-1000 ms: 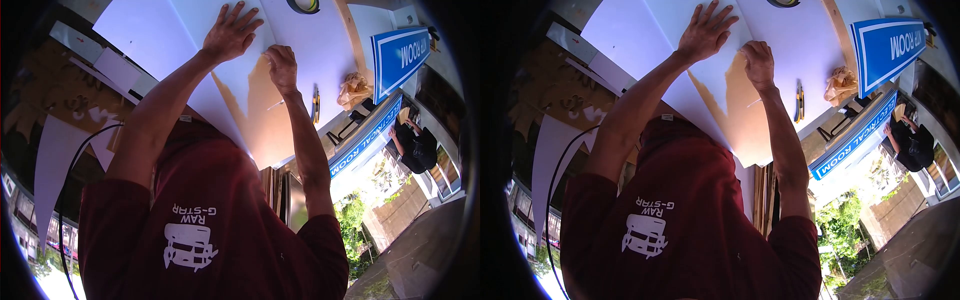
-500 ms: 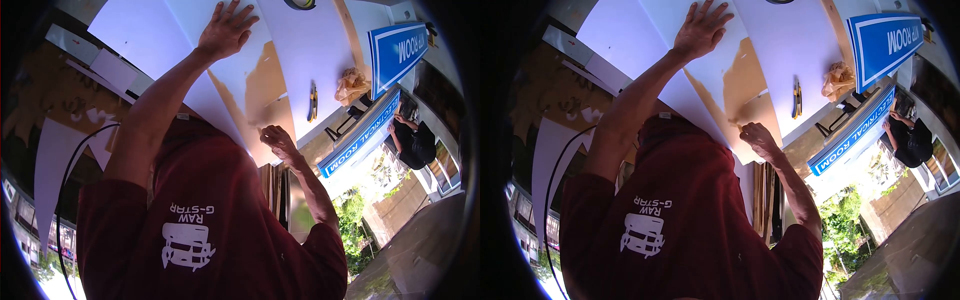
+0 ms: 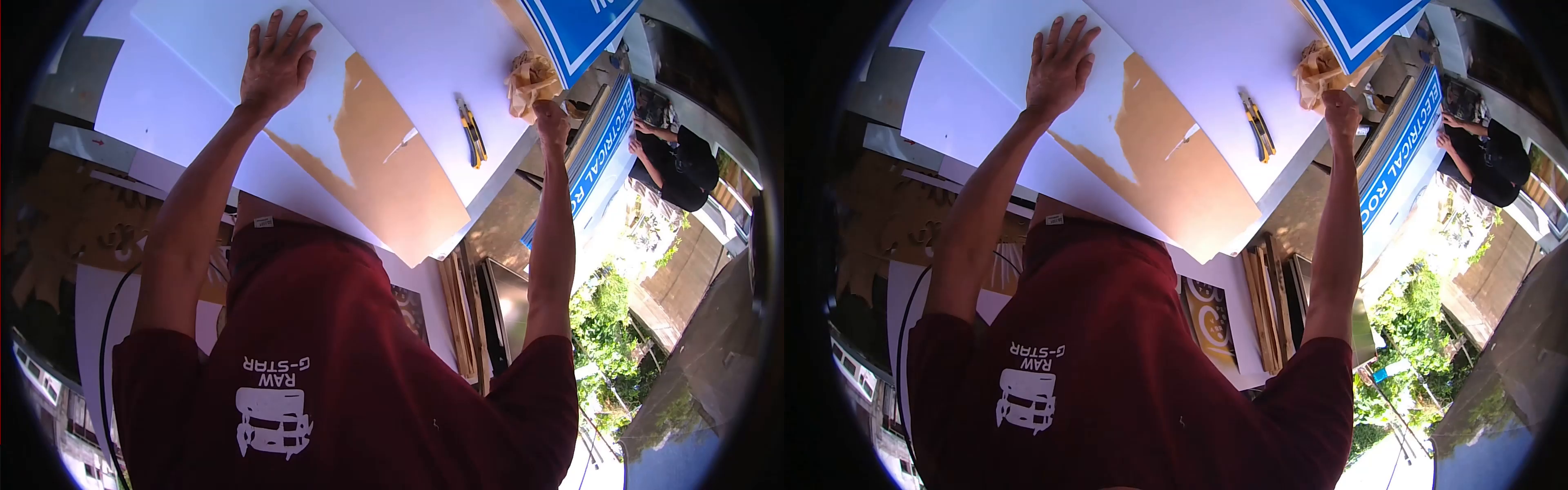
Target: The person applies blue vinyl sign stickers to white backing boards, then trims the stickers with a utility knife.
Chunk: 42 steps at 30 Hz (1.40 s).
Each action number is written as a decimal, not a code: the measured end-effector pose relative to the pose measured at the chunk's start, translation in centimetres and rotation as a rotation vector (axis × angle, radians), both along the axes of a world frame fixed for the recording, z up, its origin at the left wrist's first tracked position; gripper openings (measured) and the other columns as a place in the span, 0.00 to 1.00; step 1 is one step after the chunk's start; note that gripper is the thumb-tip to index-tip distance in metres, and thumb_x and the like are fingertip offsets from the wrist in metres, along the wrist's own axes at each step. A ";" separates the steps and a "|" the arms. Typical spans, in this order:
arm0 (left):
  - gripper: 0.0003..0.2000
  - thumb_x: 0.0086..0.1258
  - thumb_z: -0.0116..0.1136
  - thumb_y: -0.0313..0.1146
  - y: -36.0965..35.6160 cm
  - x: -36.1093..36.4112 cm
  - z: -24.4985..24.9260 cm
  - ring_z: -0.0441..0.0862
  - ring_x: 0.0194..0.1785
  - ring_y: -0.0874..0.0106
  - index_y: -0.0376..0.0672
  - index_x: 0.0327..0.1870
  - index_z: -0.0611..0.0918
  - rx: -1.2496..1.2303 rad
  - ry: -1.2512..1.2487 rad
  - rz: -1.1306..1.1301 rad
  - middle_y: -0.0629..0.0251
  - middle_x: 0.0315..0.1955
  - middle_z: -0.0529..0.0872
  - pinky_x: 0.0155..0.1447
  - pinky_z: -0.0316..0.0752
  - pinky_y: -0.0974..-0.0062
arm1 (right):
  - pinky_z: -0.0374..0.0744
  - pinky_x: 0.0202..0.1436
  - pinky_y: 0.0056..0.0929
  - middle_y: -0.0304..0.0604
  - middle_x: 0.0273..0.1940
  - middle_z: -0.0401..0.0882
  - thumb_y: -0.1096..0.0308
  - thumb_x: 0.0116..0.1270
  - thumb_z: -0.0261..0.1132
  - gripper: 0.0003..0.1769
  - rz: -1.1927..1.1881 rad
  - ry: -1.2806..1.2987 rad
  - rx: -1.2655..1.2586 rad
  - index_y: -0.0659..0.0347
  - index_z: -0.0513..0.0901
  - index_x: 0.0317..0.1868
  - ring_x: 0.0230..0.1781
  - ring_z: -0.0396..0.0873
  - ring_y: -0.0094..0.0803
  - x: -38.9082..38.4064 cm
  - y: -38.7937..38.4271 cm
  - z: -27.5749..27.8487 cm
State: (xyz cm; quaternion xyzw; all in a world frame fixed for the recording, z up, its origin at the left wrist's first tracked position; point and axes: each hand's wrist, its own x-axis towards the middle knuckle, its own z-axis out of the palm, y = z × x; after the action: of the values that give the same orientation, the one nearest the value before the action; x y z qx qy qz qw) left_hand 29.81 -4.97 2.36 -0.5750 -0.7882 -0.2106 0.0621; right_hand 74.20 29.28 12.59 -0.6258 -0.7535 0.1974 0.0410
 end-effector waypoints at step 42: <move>0.23 0.78 0.54 0.38 -0.5 -0.4 1.9 0.52 0.85 0.46 0.49 0.72 0.77 -0.010 -0.239 -0.007 0.56 0.79 0.67 0.86 0.46 0.38 | 0.77 0.52 0.45 0.38 0.39 0.83 0.66 0.58 0.80 0.15 0.257 0.360 -0.024 0.55 0.82 0.40 0.45 0.77 0.43 -28.6 -21.6 -8.0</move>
State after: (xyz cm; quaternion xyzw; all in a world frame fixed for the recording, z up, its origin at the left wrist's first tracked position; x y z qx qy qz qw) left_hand 29.44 -5.47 4.25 -0.5487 -0.7891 -0.2739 -0.0360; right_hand 45.61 7.67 4.58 -0.4798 -0.8051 0.3184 0.1419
